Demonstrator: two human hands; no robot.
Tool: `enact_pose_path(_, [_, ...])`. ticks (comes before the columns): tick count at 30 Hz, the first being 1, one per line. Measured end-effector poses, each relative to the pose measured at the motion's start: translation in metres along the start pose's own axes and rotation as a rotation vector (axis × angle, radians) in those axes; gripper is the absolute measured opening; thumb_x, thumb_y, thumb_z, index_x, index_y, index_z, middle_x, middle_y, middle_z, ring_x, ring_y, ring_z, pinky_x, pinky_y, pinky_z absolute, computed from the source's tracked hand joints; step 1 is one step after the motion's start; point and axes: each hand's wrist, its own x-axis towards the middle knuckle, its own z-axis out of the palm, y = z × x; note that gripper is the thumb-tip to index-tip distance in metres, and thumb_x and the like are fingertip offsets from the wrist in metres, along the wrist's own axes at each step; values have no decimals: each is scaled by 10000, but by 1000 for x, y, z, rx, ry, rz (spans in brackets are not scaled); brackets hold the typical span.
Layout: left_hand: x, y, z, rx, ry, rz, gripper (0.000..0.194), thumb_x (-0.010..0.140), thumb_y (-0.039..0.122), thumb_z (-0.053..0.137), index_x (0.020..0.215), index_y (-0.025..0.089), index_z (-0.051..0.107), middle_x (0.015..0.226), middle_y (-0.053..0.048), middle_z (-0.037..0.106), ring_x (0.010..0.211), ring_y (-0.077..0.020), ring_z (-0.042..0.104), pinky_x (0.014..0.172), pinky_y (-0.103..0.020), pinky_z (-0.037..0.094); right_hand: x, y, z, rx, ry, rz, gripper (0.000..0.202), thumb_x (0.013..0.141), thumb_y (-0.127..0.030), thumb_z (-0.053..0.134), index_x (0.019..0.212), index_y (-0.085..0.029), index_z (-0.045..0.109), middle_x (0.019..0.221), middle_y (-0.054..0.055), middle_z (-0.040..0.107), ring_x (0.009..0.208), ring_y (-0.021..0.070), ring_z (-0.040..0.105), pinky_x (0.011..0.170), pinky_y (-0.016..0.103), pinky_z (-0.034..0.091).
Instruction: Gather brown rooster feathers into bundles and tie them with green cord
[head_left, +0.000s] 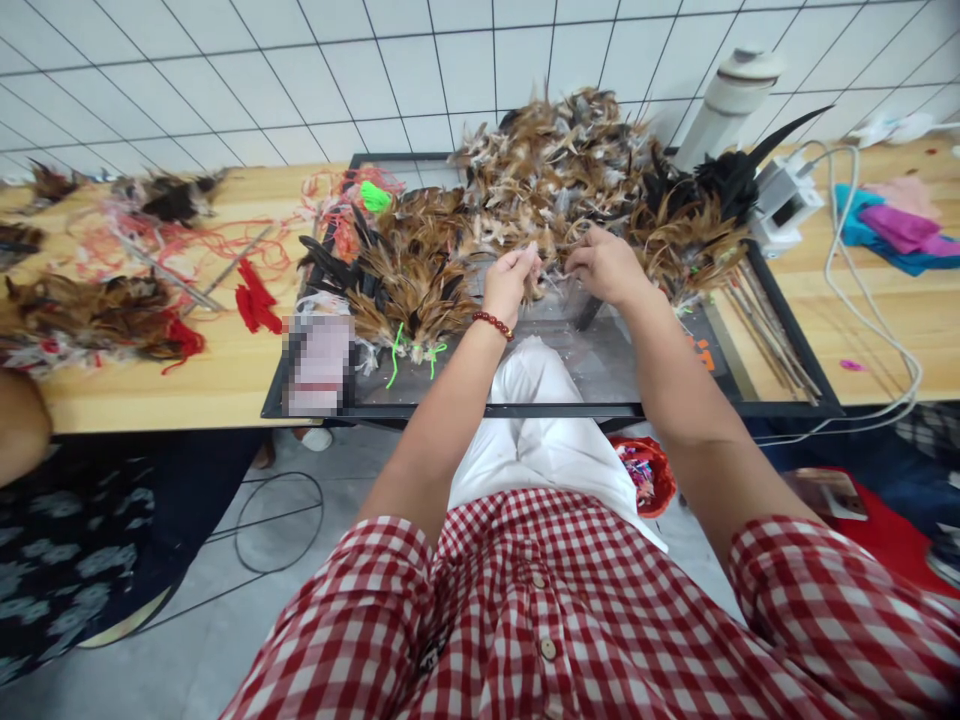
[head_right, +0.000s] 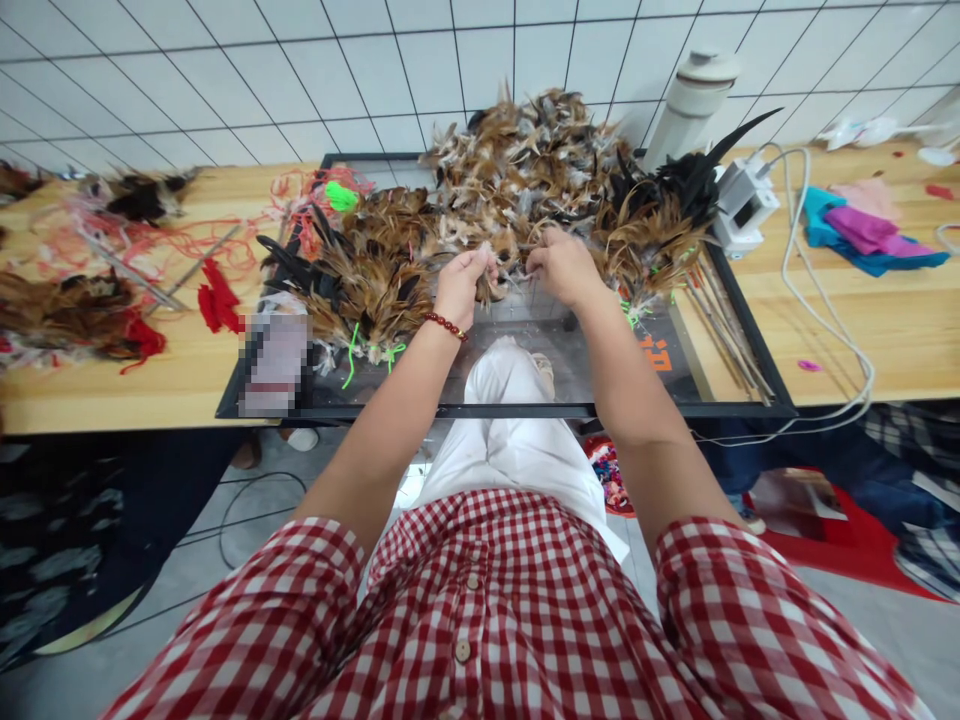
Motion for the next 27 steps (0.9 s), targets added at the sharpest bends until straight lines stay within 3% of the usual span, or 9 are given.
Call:
enact_pose_path(2, [1,-1,-1,-18,11,26,342,963,408,761,726,185,655,686,38,683,653,-55,630,710,-185,511,2,-3,1,154,133,-25,74,902,-249,708,860,-207,752,1118,118,746,1065,282,673,996,442,542])
enact_pose_path(6, [5,-4,-3,-29,32,38,327,968,422,746,743,195,676,763,6,751,750,-87,687,778,-220,529,10,-12,7,508,263,34,222,879,-432,791,829,-245,682,859,37,702,882,219,672,861,400,574])
enact_pose_path(10, [10,-9,-4,-11,60,82,290,942,406,775,748,200,708,789,-1,772,814,-103,702,838,-227,523,14,-27,16,819,230,116,403,770,-517,887,930,-284,600,750,-28,650,747,177,654,699,334,546])
enact_pose_path(18, [12,-14,-3,-76,-2,121,180,896,385,826,871,212,780,913,3,813,1036,-145,746,977,-275,543,11,-45,28,1027,153,247,671,640,-583,956,904,-301,408,694,-67,622,623,146,636,531,272,481])
enact_pose_path(24, [1,-5,0,-95,-67,60,215,897,409,830,864,205,774,945,-35,811,1064,-177,764,992,-329,571,10,-40,28,1103,68,309,680,587,-541,1006,884,-294,446,608,-84,571,588,155,623,496,268,462])
enact_pose_path(27, [1,-5,0,-83,-71,46,277,906,462,818,842,203,742,920,-32,796,998,-165,771,949,-319,590,10,-40,25,1032,66,254,637,588,-552,1009,878,-278,512,635,-62,593,595,149,601,532,288,486])
